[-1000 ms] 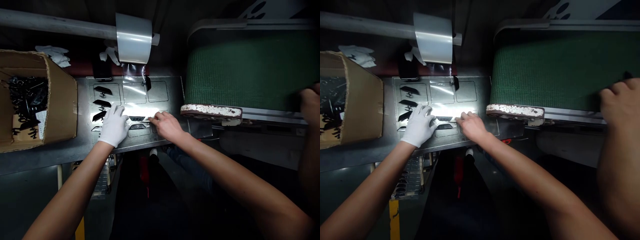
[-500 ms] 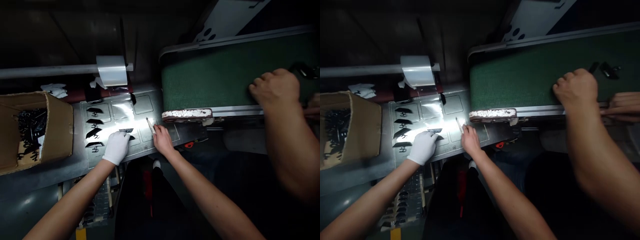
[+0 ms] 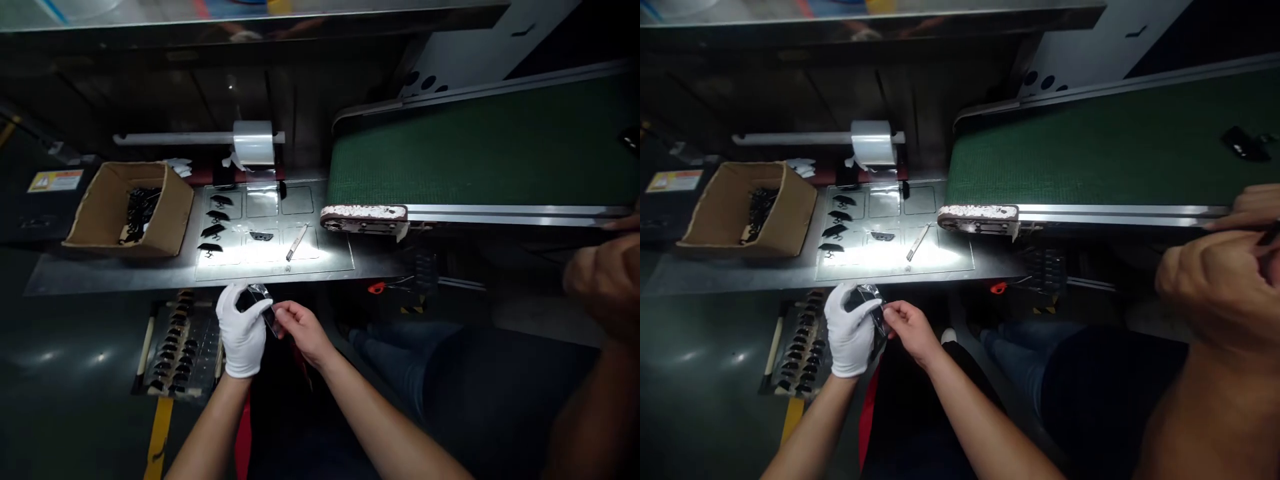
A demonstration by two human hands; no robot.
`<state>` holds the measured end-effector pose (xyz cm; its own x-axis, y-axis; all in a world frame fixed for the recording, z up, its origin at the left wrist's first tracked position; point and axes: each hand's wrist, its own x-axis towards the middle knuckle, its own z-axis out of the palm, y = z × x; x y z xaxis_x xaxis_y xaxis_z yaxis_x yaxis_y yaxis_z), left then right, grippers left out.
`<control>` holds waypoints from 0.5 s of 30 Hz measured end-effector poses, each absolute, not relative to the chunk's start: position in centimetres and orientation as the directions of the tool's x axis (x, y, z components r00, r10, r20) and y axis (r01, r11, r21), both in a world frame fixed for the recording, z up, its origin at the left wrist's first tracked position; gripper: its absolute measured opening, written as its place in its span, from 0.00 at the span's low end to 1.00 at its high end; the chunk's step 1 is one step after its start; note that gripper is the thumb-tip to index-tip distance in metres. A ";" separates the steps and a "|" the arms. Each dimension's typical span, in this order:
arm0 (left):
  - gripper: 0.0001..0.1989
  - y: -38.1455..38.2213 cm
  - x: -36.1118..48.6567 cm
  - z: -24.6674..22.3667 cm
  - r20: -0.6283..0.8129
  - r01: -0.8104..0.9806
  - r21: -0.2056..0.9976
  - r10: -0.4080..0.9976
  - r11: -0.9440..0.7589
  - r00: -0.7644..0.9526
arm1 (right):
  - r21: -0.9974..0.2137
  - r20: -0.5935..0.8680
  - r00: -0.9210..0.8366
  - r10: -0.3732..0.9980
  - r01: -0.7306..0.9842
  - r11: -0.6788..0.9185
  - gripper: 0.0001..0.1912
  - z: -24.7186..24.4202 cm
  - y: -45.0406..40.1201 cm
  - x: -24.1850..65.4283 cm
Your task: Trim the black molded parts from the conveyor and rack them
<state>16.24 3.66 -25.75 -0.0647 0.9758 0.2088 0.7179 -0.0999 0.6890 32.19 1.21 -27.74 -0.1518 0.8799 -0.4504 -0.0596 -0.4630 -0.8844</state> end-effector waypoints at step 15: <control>0.13 -15.1 6.8 -37.9 -0.860 -0.421 0.504 0.484 0.754 -0.162 | -0.614 -0.779 -0.434 0.452 0.381 -0.691 0.26 -38.7 -8.7 22.5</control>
<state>6.81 -15.08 -37.86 -0.1625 0.4841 -0.8598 -0.4207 0.7543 0.5041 22.54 -8.71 -38.69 -0.4341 0.4524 -0.7790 0.3814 -0.6912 -0.6139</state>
